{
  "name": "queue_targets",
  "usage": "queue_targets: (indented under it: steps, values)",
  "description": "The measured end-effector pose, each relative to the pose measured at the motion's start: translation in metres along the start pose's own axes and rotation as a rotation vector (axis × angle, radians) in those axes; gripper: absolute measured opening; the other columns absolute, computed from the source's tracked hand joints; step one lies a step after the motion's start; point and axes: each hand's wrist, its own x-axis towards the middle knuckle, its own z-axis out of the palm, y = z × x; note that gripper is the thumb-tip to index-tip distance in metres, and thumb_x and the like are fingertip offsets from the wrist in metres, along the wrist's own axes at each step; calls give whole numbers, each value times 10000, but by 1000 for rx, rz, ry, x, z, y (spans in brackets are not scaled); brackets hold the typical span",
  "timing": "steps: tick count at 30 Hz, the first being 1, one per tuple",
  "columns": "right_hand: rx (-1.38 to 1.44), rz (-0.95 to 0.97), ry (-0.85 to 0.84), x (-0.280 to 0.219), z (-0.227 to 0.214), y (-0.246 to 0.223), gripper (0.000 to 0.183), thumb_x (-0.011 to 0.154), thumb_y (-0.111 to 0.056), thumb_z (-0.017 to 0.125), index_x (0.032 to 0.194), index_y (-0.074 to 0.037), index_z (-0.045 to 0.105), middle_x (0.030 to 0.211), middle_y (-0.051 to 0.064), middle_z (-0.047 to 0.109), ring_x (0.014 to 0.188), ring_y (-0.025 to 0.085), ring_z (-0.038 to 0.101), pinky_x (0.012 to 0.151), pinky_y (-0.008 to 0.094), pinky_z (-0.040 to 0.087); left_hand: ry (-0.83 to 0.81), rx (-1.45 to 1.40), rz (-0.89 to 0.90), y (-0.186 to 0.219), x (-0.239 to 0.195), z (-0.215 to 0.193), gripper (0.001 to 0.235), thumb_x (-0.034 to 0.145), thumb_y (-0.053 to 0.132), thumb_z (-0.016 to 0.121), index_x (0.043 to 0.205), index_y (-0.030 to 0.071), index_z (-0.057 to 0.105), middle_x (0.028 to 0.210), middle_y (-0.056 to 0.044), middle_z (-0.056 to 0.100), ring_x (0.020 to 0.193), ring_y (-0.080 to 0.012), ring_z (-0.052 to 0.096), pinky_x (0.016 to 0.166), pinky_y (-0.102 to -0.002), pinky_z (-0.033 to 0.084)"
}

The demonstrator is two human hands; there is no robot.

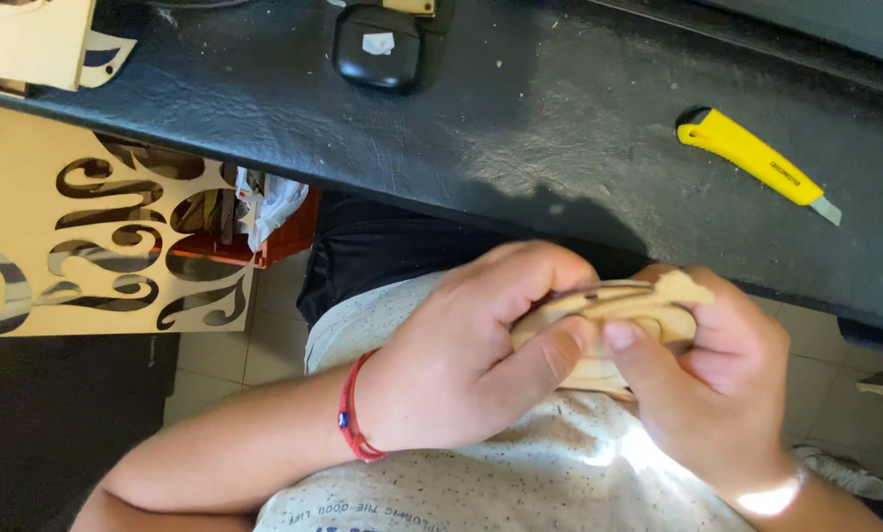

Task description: Cutting a spiral shape out of a thin wooden sheet using a utility knife

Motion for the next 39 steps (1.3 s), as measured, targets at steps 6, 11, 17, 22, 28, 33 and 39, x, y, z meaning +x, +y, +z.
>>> queue_targets:
  steps: [6,11,17,22,28,33,39]
  values:
    - [-380,-94,105,-7,3,6,140,895,-153,701,901,-46,612,734,-20,580,681,53,474,617,223,419,67,147,-113,9,-5,4,145,930,190,518,997,62,519,899,-91,568,843,-267,588,746,-378,466]
    - [-337,-113,72,-10,4,5,128,902,-133,686,875,-55,587,750,3,564,664,65,467,632,212,390,55,174,-150,13,-8,5,129,939,178,524,969,59,485,890,-115,537,842,-299,586,698,-405,470]
    - [-337,-8,139,-4,7,5,155,883,-120,733,928,-28,616,752,-6,613,674,51,476,591,215,424,88,149,-140,4,-5,5,147,868,105,591,995,64,531,933,-79,584,896,-252,609,771,-345,491]
    - [-264,-61,110,-4,7,1,158,895,-122,704,894,-32,574,728,-12,550,658,43,444,568,197,386,99,211,-105,6,-6,3,156,884,132,599,1010,65,536,920,-76,597,867,-263,615,721,-367,498]
    - [-345,-690,-71,11,-20,-19,108,832,-36,627,918,28,614,947,177,674,908,303,748,853,389,622,138,446,536,8,2,-18,154,1008,102,504,969,59,646,979,-102,639,883,-282,665,812,-385,555]
    - [-463,-955,30,8,-15,-19,48,878,-14,583,922,-15,604,1008,187,657,1005,384,718,965,524,603,312,737,954,8,19,-28,233,996,95,423,900,162,624,914,-22,665,820,-202,667,763,-319,555]
    - [-468,-1114,55,13,-18,4,123,897,22,653,964,-54,583,1017,179,643,994,375,684,951,541,576,366,799,1051,-4,21,-31,233,986,126,445,901,222,640,911,20,691,833,-163,681,829,-318,477]
